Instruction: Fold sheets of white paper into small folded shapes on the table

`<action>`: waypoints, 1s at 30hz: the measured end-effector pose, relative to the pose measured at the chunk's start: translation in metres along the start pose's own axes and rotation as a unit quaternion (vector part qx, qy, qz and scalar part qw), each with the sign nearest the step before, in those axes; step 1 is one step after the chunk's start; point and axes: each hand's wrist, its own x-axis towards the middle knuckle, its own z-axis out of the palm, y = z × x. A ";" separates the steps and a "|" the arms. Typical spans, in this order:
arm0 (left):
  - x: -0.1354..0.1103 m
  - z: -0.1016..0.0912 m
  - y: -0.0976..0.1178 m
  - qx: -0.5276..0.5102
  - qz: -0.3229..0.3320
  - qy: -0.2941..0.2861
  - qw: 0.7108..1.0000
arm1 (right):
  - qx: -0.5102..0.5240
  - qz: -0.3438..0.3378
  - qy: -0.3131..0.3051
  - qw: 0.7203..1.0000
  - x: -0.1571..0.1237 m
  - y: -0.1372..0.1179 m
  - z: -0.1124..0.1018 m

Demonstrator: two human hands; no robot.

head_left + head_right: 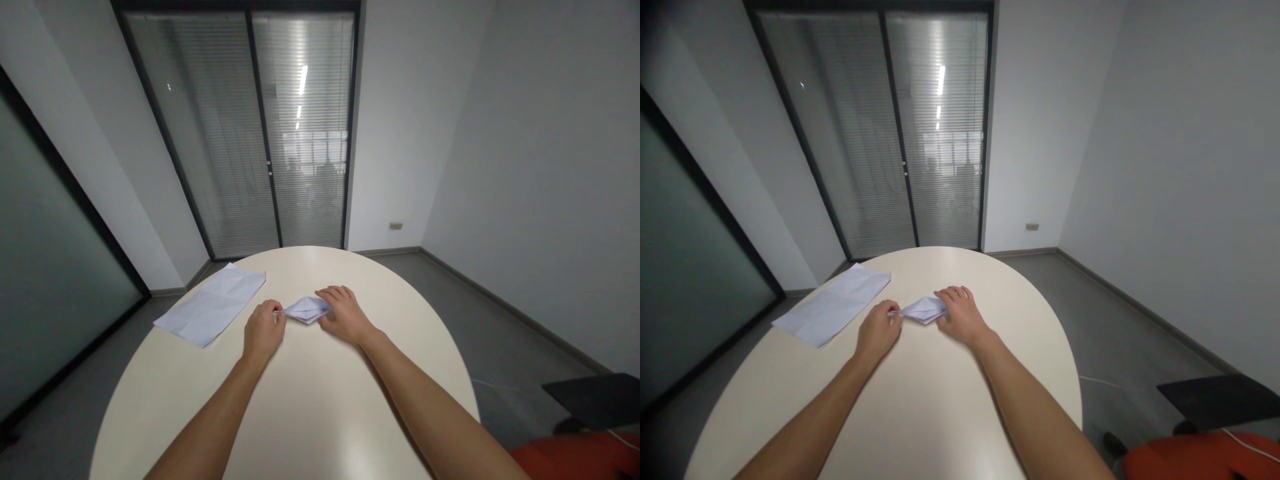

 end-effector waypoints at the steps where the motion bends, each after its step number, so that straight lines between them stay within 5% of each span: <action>1: 0.000 0.000 0.000 0.005 0.004 0.000 1.000 | -0.011 -0.007 -0.008 1.000 0.000 -0.002 0.000; 11: -0.001 0.000 -0.001 0.053 0.008 -0.026 0.998 | -0.041 -0.058 -0.033 0.997 0.002 -0.006 -0.002; 17: -0.002 0.002 0.002 0.041 0.098 -0.031 0.994 | -0.023 -0.082 -0.037 0.996 0.000 -0.003 -0.002; 22: -0.008 0.010 0.006 -0.020 0.177 -0.082 0.981 | -0.019 -0.099 -0.052 0.994 0.000 -0.001 0.002; 30: -0.012 0.012 0.007 0.005 0.190 -0.167 0.967 | 0.010 -0.111 -0.097 0.989 0.001 -0.009 0.004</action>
